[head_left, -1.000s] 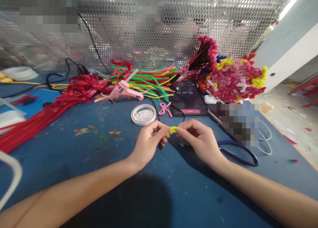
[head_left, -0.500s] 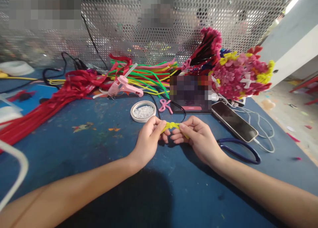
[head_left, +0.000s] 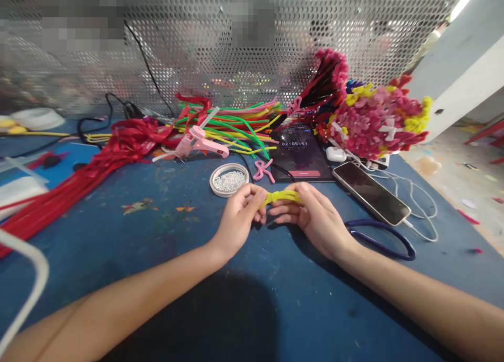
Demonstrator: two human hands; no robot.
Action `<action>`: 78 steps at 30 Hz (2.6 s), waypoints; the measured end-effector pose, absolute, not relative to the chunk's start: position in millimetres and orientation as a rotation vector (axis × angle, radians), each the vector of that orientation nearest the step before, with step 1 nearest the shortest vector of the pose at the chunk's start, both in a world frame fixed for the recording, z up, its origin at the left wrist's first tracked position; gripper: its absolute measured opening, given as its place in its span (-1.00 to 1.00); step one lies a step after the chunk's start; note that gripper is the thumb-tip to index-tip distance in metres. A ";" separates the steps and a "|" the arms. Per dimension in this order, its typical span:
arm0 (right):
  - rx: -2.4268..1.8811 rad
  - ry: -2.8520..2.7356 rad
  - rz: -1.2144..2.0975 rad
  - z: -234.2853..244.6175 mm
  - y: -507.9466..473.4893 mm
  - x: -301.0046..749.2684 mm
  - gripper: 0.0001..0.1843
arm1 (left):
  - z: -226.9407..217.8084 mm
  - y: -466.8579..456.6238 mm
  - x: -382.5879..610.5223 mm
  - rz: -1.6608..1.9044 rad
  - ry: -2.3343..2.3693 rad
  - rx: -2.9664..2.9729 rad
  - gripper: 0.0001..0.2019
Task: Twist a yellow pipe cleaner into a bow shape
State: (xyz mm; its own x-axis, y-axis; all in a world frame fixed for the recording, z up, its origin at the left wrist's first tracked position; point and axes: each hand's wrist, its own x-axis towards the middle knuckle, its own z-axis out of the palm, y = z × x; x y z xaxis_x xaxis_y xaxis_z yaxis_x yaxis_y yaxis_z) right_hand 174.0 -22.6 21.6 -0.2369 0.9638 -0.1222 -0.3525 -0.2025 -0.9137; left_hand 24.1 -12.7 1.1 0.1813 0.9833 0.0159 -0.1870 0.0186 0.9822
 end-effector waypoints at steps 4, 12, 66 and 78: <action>-0.937 -1.023 1.398 19.7 -21.6 176.7 -0.69 | 0.7 -12.8 24.7 1.162 0.941 1.101 -0.80; -1.288 -1.459 1.189 26.4 -22.7 180.1 -0.77 | 0.9 -14.3 26.5 1.196 0.930 1.056 -0.81; -1.148 -1.134 1.410 25.6 -29.6 174.1 -0.74 | 21.8 -26.5 16.2 1.131 1.164 2.526 -0.78; -1.196 -1.265 1.378 24.9 -30.2 176.1 -0.75 | 22.6 -27.6 18.6 0.970 1.181 2.075 -0.75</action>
